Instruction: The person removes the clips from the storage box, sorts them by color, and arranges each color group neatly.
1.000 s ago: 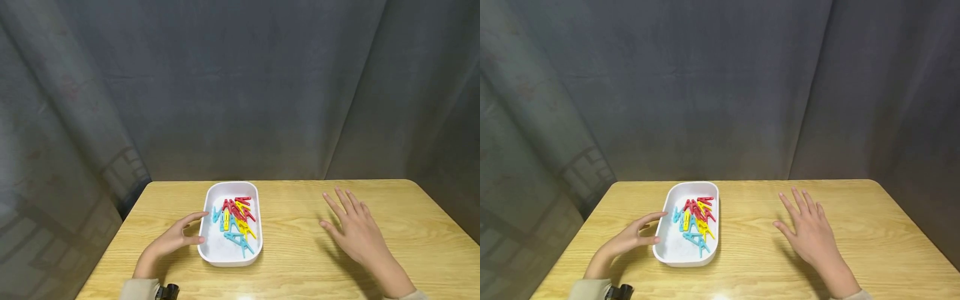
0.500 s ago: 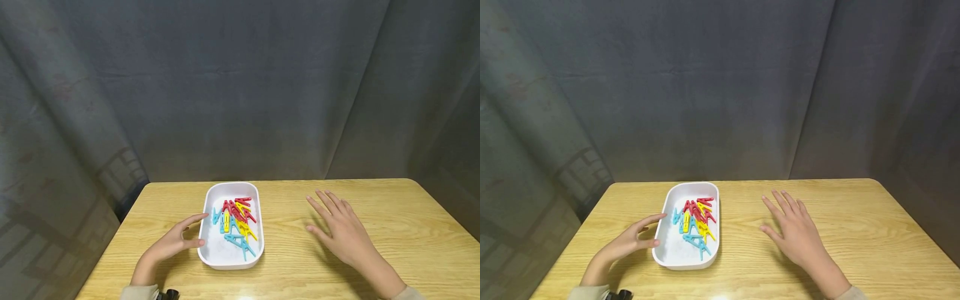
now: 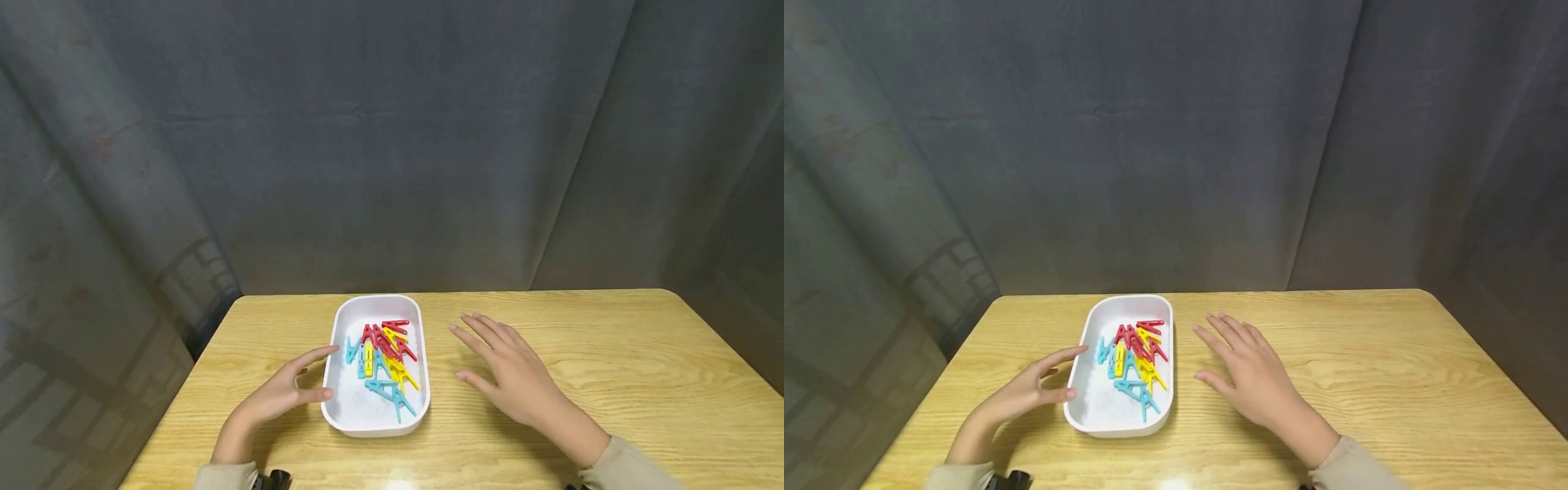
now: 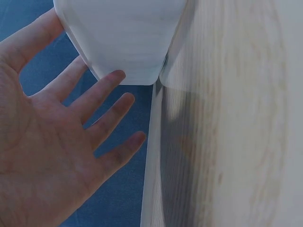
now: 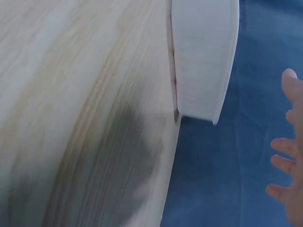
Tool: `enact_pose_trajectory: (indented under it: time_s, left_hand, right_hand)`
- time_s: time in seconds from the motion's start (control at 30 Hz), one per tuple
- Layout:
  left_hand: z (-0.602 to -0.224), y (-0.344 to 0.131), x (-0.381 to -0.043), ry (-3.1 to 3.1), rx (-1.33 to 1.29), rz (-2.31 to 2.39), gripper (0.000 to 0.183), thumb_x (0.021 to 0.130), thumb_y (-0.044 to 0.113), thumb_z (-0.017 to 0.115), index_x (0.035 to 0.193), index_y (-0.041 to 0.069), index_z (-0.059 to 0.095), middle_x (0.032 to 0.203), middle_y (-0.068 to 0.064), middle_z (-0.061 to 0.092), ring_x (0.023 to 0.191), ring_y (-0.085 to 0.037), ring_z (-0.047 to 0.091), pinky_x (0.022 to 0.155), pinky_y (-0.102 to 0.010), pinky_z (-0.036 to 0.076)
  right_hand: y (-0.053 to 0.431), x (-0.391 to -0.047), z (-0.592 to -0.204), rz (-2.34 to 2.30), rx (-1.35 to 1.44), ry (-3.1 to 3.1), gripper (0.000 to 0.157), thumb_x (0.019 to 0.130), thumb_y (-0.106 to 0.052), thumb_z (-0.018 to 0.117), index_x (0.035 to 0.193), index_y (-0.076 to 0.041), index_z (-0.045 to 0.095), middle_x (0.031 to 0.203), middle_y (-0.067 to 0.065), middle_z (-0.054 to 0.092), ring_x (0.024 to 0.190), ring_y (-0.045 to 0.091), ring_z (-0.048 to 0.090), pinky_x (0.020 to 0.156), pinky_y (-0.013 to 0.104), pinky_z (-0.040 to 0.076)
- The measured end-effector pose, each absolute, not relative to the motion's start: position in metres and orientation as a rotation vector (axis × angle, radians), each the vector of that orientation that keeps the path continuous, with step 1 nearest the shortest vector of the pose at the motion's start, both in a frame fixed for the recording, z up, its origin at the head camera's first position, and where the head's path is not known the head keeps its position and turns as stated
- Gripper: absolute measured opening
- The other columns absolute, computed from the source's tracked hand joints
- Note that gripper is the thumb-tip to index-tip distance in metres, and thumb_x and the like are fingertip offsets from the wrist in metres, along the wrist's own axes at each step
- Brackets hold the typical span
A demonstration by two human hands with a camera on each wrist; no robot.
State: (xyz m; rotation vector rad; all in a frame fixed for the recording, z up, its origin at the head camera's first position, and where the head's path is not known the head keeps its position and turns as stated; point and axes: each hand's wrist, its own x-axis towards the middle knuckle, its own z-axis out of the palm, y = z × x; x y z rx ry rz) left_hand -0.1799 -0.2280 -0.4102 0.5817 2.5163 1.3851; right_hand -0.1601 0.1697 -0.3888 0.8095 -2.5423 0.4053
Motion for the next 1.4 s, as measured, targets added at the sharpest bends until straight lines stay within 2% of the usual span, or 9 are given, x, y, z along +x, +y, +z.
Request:
enact_pose_trajectory:
  time_s: [0.2,0.4,0.7,0.93,1.27,1.4]
  left_hand:
    - [-0.41,-0.231,-0.174,2.525,0.555,1.375,0.067,0.088,0.023,0.076,0.147,0.013,0.047,0.15,-0.015,0.044,0.139,-0.042,0.032,0.108,-0.067,0.025]
    - [-0.407,-0.235,-0.173,2.537,0.587,1.384,0.066,0.088,0.022,0.077,0.147,0.012,0.047,0.149,-0.015,0.045,0.139,-0.042,0.033,0.108,-0.067,0.026]
    - [-0.408,-0.232,-0.173,2.523,0.591,1.397,0.066,0.088,0.021,0.076,0.146,0.011,0.048,0.149,-0.014,0.045,0.14,-0.042,0.032,0.108,-0.067,0.026]
    - [-0.409,-0.226,-0.175,2.518,0.593,1.394,0.066,0.088,0.022,0.076,0.146,0.012,0.048,0.149,-0.012,0.046,0.139,-0.041,0.034,0.108,-0.066,0.027]
    - [-0.411,-0.227,-0.176,2.513,0.592,1.388,0.066,0.088,0.023,0.076,0.147,0.013,0.047,0.149,-0.011,0.046,0.139,-0.041,0.034,0.108,-0.066,0.026]
    - [-0.411,-0.228,-0.176,2.518,0.644,1.383,0.065,0.089,0.021,0.075,0.147,0.011,0.047,0.149,-0.013,0.046,0.138,-0.044,0.034,0.106,-0.068,0.027]
  right_hand:
    - [0.142,-0.161,-0.391,0.528,0.915,-2.507,0.066,0.09,-0.043,0.069,0.149,-0.023,0.046,0.153,0.001,0.042,0.139,0.028,0.038,0.112,0.05,0.031]
    - [0.116,-0.167,-0.395,0.651,1.022,-2.467,0.062,0.088,-0.038,0.075,0.143,-0.023,0.053,0.146,0.0,0.051,0.133,0.026,0.047,0.108,0.049,0.038]
    - [0.092,-0.182,-0.398,0.827,1.236,-2.401,0.04,0.089,-0.026,0.076,0.126,-0.015,0.066,0.13,-0.002,0.063,0.123,0.016,0.054,0.106,0.04,0.042]
    - [0.08,-0.191,-0.399,0.854,1.323,-2.463,0.03,0.087,-0.027,0.079,0.114,-0.016,0.072,0.12,-0.004,0.067,0.117,0.011,0.057,0.103,0.036,0.045]
    - [0.061,-0.207,-0.399,0.768,1.432,-2.712,0.033,0.084,-0.028,0.081,0.116,-0.02,0.073,0.119,-0.013,0.066,0.12,0.008,0.055,0.107,0.031,0.041]
    - [0.055,-0.211,-0.398,0.659,1.495,-2.736,0.034,0.082,-0.028,0.083,0.114,-0.023,0.073,0.114,-0.016,0.066,0.114,0.005,0.055,0.105,0.028,0.042]
